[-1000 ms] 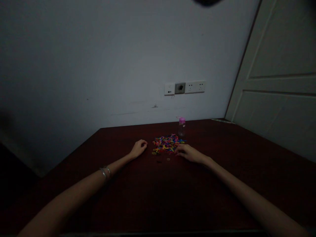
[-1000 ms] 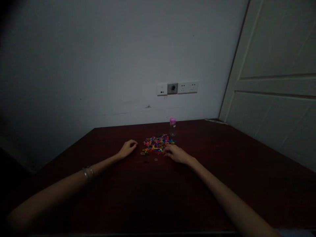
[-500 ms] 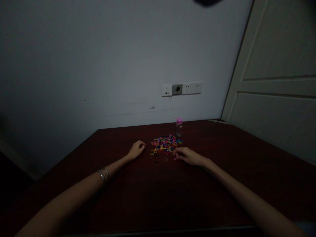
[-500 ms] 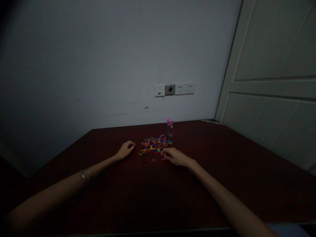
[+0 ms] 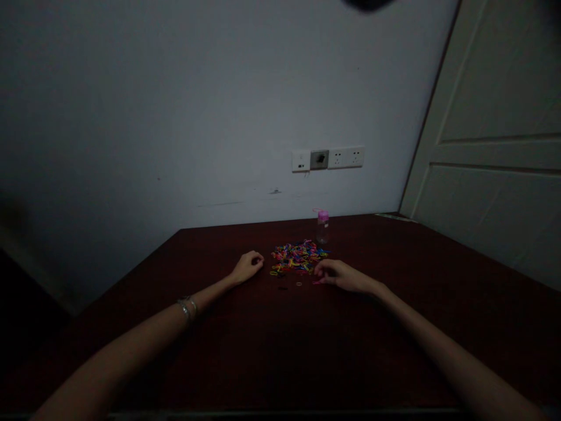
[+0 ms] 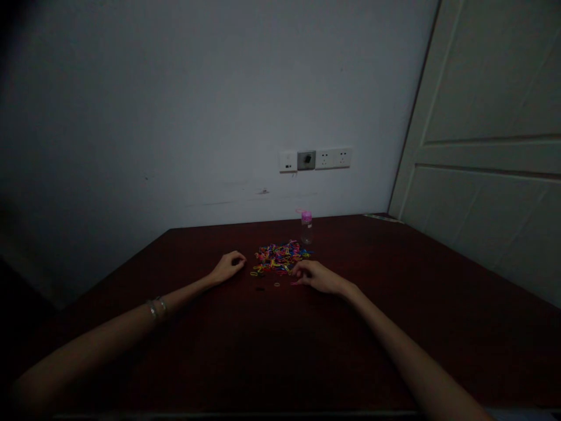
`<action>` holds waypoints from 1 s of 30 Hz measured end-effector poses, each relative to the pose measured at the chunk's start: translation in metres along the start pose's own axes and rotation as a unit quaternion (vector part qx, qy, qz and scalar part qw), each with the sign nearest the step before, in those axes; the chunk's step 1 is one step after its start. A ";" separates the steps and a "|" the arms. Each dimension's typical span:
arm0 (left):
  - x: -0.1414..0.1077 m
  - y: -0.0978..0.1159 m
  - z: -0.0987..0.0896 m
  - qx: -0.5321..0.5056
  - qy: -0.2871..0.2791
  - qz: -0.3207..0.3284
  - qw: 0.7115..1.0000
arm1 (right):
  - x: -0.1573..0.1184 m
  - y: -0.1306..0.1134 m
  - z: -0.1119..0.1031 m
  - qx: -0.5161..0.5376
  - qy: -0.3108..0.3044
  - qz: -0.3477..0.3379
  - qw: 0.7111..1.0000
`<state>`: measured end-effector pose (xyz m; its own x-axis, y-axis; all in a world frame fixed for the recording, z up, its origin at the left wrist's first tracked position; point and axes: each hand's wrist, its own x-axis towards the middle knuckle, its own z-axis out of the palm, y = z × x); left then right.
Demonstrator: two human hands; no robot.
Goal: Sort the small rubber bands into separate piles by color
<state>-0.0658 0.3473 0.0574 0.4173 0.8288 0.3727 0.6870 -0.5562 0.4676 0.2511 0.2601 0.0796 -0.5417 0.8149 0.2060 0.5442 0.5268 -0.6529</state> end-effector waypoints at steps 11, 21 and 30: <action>-0.015 0.039 -0.010 0.023 -0.055 0.122 0.991 | 0.000 0.008 -0.010 0.003 0.037 0.021 0.999; -0.013 0.047 -0.013 0.053 -0.124 0.182 0.974 | -0.003 0.016 -0.010 0.013 0.043 0.027 0.999; -0.013 0.048 -0.009 0.068 -0.158 0.186 0.967 | -0.005 0.011 -0.012 -0.010 0.044 0.033 0.998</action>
<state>-0.0439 0.3093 0.0820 0.7967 0.5621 0.2219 0.5172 -0.8242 0.2308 0.2674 0.2648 0.0794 -0.4468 0.8652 0.2277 0.5898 0.4762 -0.6522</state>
